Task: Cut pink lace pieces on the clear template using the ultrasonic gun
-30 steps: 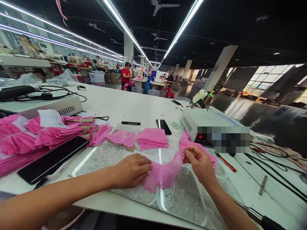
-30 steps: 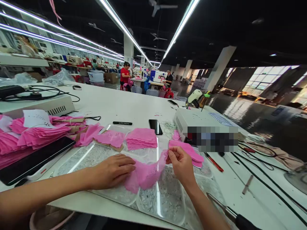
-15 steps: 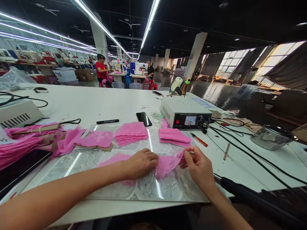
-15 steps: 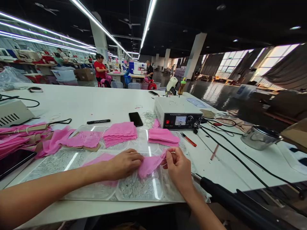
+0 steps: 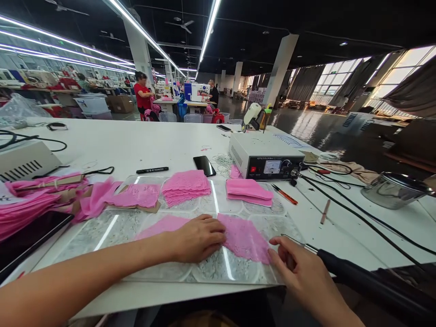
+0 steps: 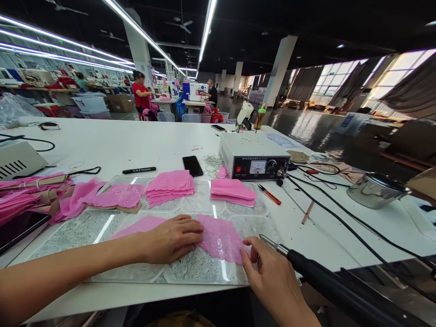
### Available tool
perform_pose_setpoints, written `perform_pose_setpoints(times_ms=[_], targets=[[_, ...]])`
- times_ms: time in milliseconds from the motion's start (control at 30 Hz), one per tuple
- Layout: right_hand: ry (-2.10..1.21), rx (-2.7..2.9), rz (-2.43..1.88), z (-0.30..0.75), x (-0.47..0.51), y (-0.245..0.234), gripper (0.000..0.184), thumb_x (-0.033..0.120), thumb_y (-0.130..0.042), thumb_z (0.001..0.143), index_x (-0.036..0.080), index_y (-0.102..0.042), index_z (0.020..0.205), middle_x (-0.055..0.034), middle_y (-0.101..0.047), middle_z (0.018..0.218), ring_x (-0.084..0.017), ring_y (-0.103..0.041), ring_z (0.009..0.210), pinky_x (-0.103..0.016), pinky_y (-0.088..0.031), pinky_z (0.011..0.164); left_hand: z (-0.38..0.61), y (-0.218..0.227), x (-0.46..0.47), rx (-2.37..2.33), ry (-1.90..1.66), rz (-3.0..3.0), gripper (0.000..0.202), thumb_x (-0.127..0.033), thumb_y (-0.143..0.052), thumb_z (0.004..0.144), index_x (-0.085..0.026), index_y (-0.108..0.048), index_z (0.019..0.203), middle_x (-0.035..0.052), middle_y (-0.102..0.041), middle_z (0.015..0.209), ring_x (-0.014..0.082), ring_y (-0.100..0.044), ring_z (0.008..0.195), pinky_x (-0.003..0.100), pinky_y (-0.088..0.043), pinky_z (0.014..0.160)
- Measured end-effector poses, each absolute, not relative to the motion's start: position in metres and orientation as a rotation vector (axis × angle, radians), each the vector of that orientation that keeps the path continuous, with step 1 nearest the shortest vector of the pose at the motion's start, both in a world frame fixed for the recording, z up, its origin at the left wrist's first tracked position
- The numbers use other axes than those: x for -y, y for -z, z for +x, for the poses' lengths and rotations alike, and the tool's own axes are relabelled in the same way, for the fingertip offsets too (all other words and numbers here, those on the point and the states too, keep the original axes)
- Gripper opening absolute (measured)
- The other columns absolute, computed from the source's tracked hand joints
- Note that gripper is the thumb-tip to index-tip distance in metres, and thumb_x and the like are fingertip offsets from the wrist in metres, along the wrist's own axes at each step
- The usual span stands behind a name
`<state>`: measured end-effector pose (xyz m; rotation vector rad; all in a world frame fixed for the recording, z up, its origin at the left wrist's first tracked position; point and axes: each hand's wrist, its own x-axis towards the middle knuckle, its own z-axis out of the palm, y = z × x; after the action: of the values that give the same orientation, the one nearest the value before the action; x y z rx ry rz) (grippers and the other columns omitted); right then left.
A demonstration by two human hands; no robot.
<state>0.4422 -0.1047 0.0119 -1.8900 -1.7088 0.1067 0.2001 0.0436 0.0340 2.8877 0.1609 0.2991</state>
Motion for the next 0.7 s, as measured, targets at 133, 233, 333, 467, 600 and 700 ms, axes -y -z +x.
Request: perform_pose_setpoints(times_ms=[133, 233, 333, 467, 600, 700], targets=[[-0.037, 1.871, -1.828, 0.436, 0.095, -0.010, 0.021, 0.038, -0.046, 0.089, 0.024, -0.061, 0.086, -0.0018, -0.063, 0.075, -0.016, -0.060, 0.059, -0.027, -0.047, 0.055, 0.211, -0.031, -0.047, -0.230, -0.315, 2.833, 0.013, -0.016, -0.051, 0.093, -0.015, -0.063, 0.090, 0.0106, -0.066, 0.112, 0.0232, -0.061, 0.105, 0.037, -0.043, 0.095], [-0.047, 1.960, -1.887, 0.439, 0.092, -0.005, 0.020, 0.032, -0.043, 0.089, 0.024, -0.060, 0.083, -0.0022, -0.063, 0.077, -0.017, -0.061, 0.060, -0.028, -0.047, 0.054, 0.215, -0.038, -0.049, -0.271, -0.320, 2.759, 0.014, -0.013, -0.052, 0.092, -0.015, -0.063, 0.084, 0.0070, -0.069, 0.103, 0.0171, -0.065, 0.095, 0.026, -0.048, 0.086], [-0.071, 1.982, -1.895, 0.446, 0.093, -0.003, 0.019, 0.034, -0.044, 0.089, 0.025, -0.061, 0.085, -0.0016, -0.063, 0.079, -0.016, -0.063, 0.062, -0.028, -0.049, 0.053, 0.212, -0.048, -0.050, -0.267, -0.315, 2.692, 0.013, -0.018, -0.054, 0.093, -0.015, -0.065, 0.089, 0.0045, -0.070, 0.102, 0.0124, -0.067, 0.089, 0.019, -0.051, 0.077], [-0.032, 1.988, -1.839, 0.456, 0.095, 0.001, 0.021, 0.038, -0.044, 0.091, 0.027, -0.062, 0.089, -0.0018, -0.065, 0.081, -0.016, -0.065, 0.063, -0.026, -0.051, 0.052, 0.201, -0.050, -0.048, -0.210, -0.276, 2.711, 0.012, -0.019, -0.061, 0.089, -0.018, -0.068, 0.099, 0.0083, -0.067, 0.116, 0.0197, -0.063, 0.107, 0.029, -0.047, 0.096], [-0.029, 2.029, -1.776, 0.463, 0.102, 0.003, 0.020, 0.037, -0.046, 0.091, 0.028, -0.063, 0.088, 0.0003, -0.066, 0.077, -0.014, -0.065, 0.058, -0.023, -0.052, 0.049, 0.178, -0.046, -0.048, -0.280, -0.261, 2.767, 0.021, -0.020, -0.054, 0.092, -0.017, -0.067, 0.109, 0.0139, -0.062, 0.125, 0.0283, -0.057, 0.117, 0.046, -0.039, 0.106], [0.032, 2.030, -1.629, 0.463, 0.103, -0.001, 0.017, 0.036, -0.050, 0.091, 0.029, -0.064, 0.098, 0.0005, -0.069, 0.085, -0.011, -0.067, 0.060, -0.018, -0.053, 0.050, 0.148, -0.052, -0.049, -0.372, -0.235, 2.786, 0.032, -0.023, -0.047, 0.096, -0.020, -0.059, 0.125, 0.0112, -0.053, 0.138, 0.0275, -0.047, 0.130, 0.046, -0.034, 0.111]])
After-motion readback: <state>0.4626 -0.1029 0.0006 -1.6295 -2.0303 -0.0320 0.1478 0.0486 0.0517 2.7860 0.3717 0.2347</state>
